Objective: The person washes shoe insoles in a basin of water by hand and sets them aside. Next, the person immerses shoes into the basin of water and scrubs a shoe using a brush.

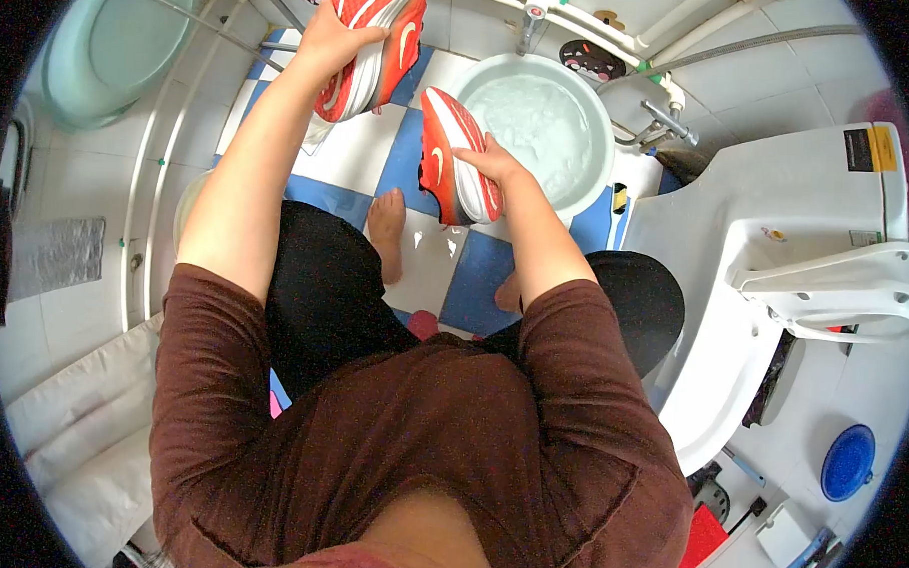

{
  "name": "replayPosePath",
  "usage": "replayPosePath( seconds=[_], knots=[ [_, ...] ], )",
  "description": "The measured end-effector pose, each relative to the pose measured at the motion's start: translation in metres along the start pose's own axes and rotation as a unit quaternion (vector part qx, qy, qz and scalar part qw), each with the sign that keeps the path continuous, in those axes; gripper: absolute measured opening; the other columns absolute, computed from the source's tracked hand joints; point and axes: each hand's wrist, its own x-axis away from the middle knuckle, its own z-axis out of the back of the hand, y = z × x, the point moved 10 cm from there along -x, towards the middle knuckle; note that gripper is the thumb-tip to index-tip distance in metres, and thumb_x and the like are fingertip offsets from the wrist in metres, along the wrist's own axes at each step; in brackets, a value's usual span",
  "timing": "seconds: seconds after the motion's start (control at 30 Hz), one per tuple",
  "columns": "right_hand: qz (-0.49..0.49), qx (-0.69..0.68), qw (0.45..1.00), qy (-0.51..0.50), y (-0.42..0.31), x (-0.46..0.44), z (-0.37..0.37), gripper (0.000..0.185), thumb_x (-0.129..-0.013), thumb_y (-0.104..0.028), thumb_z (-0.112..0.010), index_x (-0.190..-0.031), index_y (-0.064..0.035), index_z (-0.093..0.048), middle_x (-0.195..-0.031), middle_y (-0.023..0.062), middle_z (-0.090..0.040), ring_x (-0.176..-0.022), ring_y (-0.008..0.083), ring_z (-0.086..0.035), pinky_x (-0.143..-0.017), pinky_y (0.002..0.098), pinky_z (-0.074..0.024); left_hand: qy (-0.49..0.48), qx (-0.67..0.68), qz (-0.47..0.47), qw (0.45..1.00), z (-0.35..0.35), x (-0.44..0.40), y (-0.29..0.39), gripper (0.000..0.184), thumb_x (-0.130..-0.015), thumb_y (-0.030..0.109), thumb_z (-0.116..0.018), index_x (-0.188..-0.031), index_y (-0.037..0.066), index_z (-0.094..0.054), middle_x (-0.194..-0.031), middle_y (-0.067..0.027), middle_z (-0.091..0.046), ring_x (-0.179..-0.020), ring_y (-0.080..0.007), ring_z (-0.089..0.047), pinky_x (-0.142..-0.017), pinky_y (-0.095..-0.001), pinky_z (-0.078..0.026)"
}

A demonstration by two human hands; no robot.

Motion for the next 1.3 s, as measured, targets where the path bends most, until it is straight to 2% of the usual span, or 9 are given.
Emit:
replayPosePath(
  seconds=[0.3,0.4,0.5,0.63,0.8,0.93,1.07,1.27,1.3],
  knots=[
    [-0.059,0.038,0.996,0.051,0.002,0.019,0.006,0.117,-0.072,-0.047,-0.072,-0.141,0.0054,0.007,-0.131,0.0278,-0.041,-0.114,0.0321,-0.051,-0.093,0.0382,-0.044,-0.023,0.046,0.0,0.999,0.002,0.004,0.005,0.083,-0.055,0.03,-0.079,-0.115,-0.011,-0.04,-0.107,-0.027,-0.058,-0.096,-0.0332,-0.061,-0.079,-0.0373,-0.052],
    [-0.037,0.006,0.994,0.102,0.002,0.015,0.014,0.109,-0.073,-0.051,-0.069,-0.142,0.0058,-0.007,-0.129,0.0277,-0.044,-0.116,0.0319,-0.05,-0.096,0.0379,-0.0414,-0.034,0.08,0.004,0.996,0.001,0.005,0.009,0.078,-0.057,0.025,-0.079,-0.116,-0.01,-0.041,-0.105,-0.0239,-0.059,-0.095,-0.0296,-0.062,-0.078,-0.0363,-0.052],
    [0.103,0.235,0.934,0.25,-0.04,0.005,0.043,0.086,-0.08,-0.049,-0.063,-0.136,0.0074,-0.03,-0.125,0.0251,-0.049,-0.112,0.0301,-0.053,-0.096,0.037,-0.0407,-0.077,0.184,-0.005,0.98,-0.001,0.01,0.022,0.072,-0.061,0.018,-0.077,-0.118,-0.007,-0.041,-0.104,-0.0193,-0.061,-0.092,-0.0249,-0.062,-0.079,-0.0341,-0.051],
    [0.279,-0.005,0.947,0.156,-0.139,0.033,0.015,0.058,-0.089,-0.045,-0.052,-0.122,0.002,-0.049,-0.115,0.0196,-0.056,-0.102,0.0248,-0.058,-0.09,0.0334,-0.0456,-0.134,0.289,0.009,0.948,-0.006,0.013,0.028,0.067,-0.066,0.012,-0.074,-0.122,-0.003,-0.041,-0.108,-0.0145,-0.06,-0.094,-0.0198,-0.06,-0.082,-0.0317,-0.048],
    [0.125,-0.284,0.95,0.028,-0.18,0.029,-0.025,0.053,-0.09,-0.049,-0.049,-0.118,-0.0042,-0.051,-0.11,0.0139,-0.058,-0.096,0.0192,-0.059,-0.083,0.0312,-0.0491,-0.137,0.379,-0.024,0.915,0.003,0.012,0.046,0.066,-0.067,0.011,-0.073,-0.123,-0.003,-0.041,-0.11,-0.0129,-0.059,-0.095,-0.0189,-0.059,-0.084,-0.0314,-0.047],
    [0.087,-0.427,0.892,-0.117,-0.218,0.036,-0.038,0.071,-0.088,-0.063,-0.036,-0.12,-0.0008,-0.048,-0.122,0.016,-0.054,-0.111,0.0268,-0.054,-0.096,0.041,-0.0429,-0.14,0.394,-0.06,0.906,0.001,0.011,0.065,0.069,-0.071,0.011,-0.069,-0.131,-0.001,-0.038,-0.118,-0.0105,-0.056,-0.105,-0.0181,-0.055,-0.092,-0.0303,-0.042],
    [0.101,-0.396,0.907,-0.098,-0.245,0.064,0.013,0.074,-0.087,-0.065,-0.036,-0.124,-0.0019,-0.048,-0.125,0.0133,-0.053,-0.116,0.0242,-0.051,-0.101,0.0408,-0.0388,-0.155,0.379,-0.135,0.902,-0.011,0.018,0.116,0.076,-0.07,0.011,-0.07,-0.135,0.003,-0.033,-0.126,-0.0097,-0.05,-0.113,-0.0181,-0.049,-0.095,-0.0305,-0.039],
    [0.131,-0.437,0.886,-0.083,-0.234,0.1,0.045,0.042,-0.093,-0.039,-0.046,-0.119,-0.0076,-0.053,-0.119,0.0088,-0.058,-0.109,0.0241,-0.056,-0.094,0.0438,-0.045,-0.164,0.229,-0.278,0.918,-0.06,0.035,0.163,0.083,-0.069,0.021,-0.073,-0.137,0.003,-0.028,-0.126,-0.0126,-0.048,-0.115,-0.0208,-0.047,-0.097,-0.0321,-0.037],
    [0.129,-0.443,0.884,-0.076,-0.231,0.097,0.049,0.041,-0.093,-0.037,-0.046,-0.118,-0.0059,-0.053,-0.117,0.0098,-0.059,-0.106,0.0241,-0.057,-0.093,0.044,-0.0458,-0.172,0.217,-0.267,0.923,-0.066,0.036,0.167,0.088,-0.062,0.026,-0.077,-0.133,0.001,-0.031,-0.128,-0.0211,-0.045,-0.119,-0.0294,-0.046,-0.1,-0.0371,-0.036]
  ],
)
